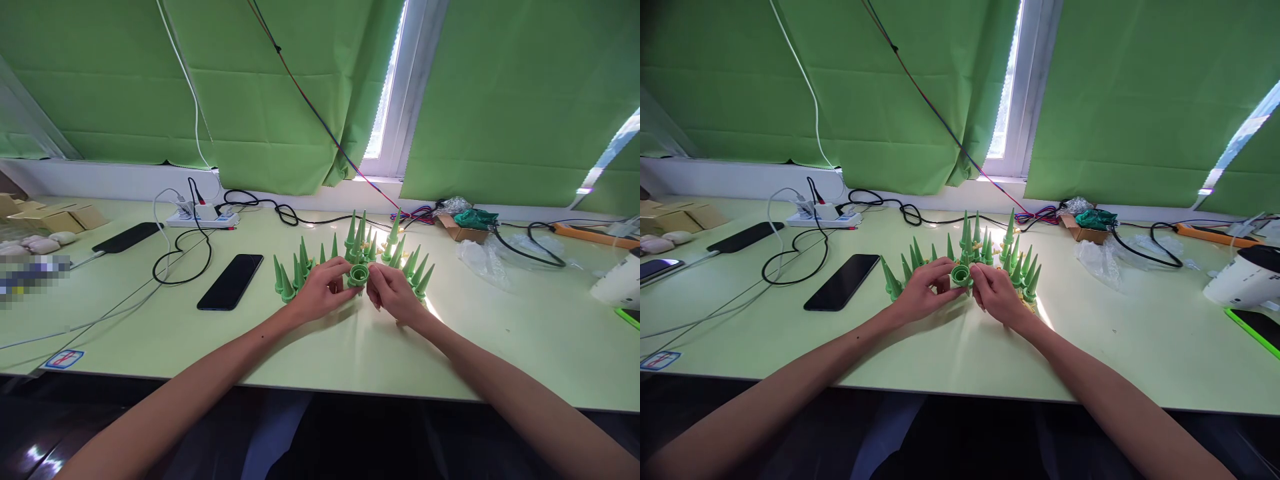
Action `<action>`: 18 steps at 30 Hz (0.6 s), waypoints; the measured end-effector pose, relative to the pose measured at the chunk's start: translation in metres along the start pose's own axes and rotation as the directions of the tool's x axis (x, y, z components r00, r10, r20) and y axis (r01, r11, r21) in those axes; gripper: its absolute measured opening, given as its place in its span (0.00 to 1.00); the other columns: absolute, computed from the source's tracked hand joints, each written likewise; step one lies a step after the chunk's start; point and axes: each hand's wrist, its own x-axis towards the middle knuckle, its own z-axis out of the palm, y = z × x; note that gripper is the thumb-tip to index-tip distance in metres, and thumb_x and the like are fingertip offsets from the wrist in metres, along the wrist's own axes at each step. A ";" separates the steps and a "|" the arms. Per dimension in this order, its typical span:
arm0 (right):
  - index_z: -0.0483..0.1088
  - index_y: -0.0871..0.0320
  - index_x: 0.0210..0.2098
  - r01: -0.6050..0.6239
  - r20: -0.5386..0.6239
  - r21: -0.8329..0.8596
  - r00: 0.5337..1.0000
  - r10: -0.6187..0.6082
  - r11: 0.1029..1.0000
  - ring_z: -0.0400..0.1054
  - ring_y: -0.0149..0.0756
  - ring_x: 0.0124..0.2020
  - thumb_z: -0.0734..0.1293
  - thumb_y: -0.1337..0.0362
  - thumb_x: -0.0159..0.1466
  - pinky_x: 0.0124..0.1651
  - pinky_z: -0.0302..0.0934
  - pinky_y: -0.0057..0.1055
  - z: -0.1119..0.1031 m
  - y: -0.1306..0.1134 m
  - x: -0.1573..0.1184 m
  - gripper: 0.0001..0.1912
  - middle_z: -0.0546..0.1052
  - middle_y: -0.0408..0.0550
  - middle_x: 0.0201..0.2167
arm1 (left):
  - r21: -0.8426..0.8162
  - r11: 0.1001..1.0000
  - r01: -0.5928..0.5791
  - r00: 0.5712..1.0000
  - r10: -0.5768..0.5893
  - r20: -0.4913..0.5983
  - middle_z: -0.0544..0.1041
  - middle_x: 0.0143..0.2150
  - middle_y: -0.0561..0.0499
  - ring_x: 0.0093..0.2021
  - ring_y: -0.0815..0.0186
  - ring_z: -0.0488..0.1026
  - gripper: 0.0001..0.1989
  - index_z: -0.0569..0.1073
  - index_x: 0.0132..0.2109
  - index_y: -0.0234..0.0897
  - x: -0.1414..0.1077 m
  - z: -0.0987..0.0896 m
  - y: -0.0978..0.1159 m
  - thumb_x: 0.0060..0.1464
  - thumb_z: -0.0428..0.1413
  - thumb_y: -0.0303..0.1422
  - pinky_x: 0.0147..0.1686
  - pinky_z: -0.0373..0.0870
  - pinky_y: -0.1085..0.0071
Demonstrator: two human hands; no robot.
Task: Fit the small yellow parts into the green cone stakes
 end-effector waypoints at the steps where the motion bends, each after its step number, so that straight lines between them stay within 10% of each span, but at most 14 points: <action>1: 0.58 0.55 0.22 -0.006 0.005 0.000 1.000 0.006 1.000 0.57 0.28 0.14 0.54 0.44 0.70 0.22 0.55 0.30 0.000 -0.001 0.000 0.27 0.65 0.39 0.14 | 0.013 1.000 -0.022 1.000 0.022 -0.006 0.70 0.40 0.50 0.24 0.77 0.62 0.08 0.75 0.43 0.37 0.000 0.001 -0.001 0.58 0.57 0.35 0.24 0.63 0.77; 10: 0.59 0.56 0.19 -0.027 0.023 -0.026 0.999 0.027 0.999 0.57 0.27 0.14 0.54 0.46 0.71 0.22 0.54 0.28 0.001 -0.008 -0.001 0.29 0.64 0.39 0.11 | 0.222 0.939 -0.263 0.957 0.283 -0.066 0.69 0.43 0.48 0.24 0.77 0.62 0.15 0.73 0.51 0.41 -0.004 0.001 -0.007 0.57 0.52 0.24 0.26 0.64 0.75; 18: 0.58 0.55 0.23 0.000 -0.012 0.021 1.000 0.000 1.000 0.57 0.27 0.14 0.56 0.45 0.70 0.20 0.55 0.28 0.004 -0.005 -0.001 0.25 0.65 0.38 0.14 | 0.142 0.985 -0.097 0.981 0.119 -0.154 0.66 0.33 0.55 0.23 0.76 0.60 0.11 0.68 0.46 0.39 -0.003 0.004 -0.006 0.55 0.53 0.25 0.24 0.60 0.77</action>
